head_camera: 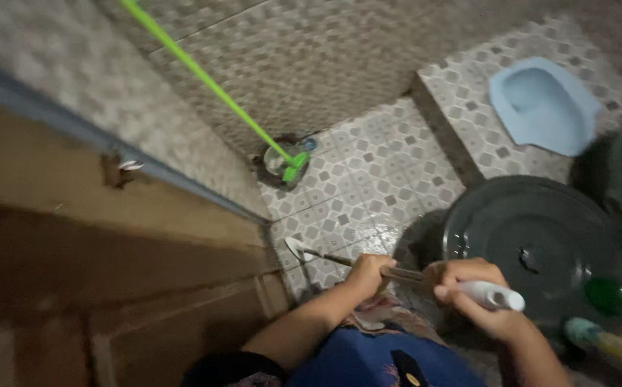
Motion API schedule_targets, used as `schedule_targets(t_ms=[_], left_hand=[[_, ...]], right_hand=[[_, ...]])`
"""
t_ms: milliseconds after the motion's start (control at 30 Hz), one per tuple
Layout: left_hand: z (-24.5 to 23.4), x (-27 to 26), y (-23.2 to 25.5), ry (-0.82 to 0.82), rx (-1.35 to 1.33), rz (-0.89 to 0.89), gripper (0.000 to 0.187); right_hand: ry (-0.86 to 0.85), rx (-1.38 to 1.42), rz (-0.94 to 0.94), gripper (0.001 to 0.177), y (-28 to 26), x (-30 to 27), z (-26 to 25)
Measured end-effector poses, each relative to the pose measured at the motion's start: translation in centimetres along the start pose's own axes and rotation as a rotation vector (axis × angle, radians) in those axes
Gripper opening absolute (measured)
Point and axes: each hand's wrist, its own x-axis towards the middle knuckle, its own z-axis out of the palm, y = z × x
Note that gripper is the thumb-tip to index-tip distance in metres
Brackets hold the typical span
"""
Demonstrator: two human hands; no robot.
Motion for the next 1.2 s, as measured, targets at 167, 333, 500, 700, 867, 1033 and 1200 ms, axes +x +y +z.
schedule_targets(t_ms=[167, 333, 500, 700, 867, 1033, 1200], left_hand=[[7.4, 4.0, 3.7, 0.014, 0.025, 0.385, 0.037], [8.5, 9.6, 6.2, -0.136, -0.195, 0.389, 0.037], [7.8, 9.7, 6.8, -0.116, -0.136, 0.377, 0.039], [5.4, 6.1, 7.1, -0.203, -0.191, 0.297, 0.031], [7.0, 7.6, 6.6, -0.155, -0.168, 0.432, 0.038], [9.4, 13.0, 6.4, -0.053, -0.164, 0.488, 0.040], [7.0, 12.8, 6.0, -0.147, -0.214, 0.417, 0.041]], right_hand=[[0.072, -0.154, -0.035, 0.024, -5.9, -3.7, -1.2], [0.250, -0.330, 0.062, 0.022, -5.5, -4.0, -1.0], [0.124, -0.334, -0.111, 0.025, -3.4, -3.6, -1.2], [0.149, 0.055, -0.029, 0.024, -5.6, -4.0, -4.0], [0.163, -0.165, -0.160, 0.021, -6.8, -3.2, -3.2], [0.246, -0.253, -0.005, 0.025, -5.4, -2.3, -3.0], [0.126, -0.312, -0.168, 0.031, -3.2, -1.0, -2.9]])
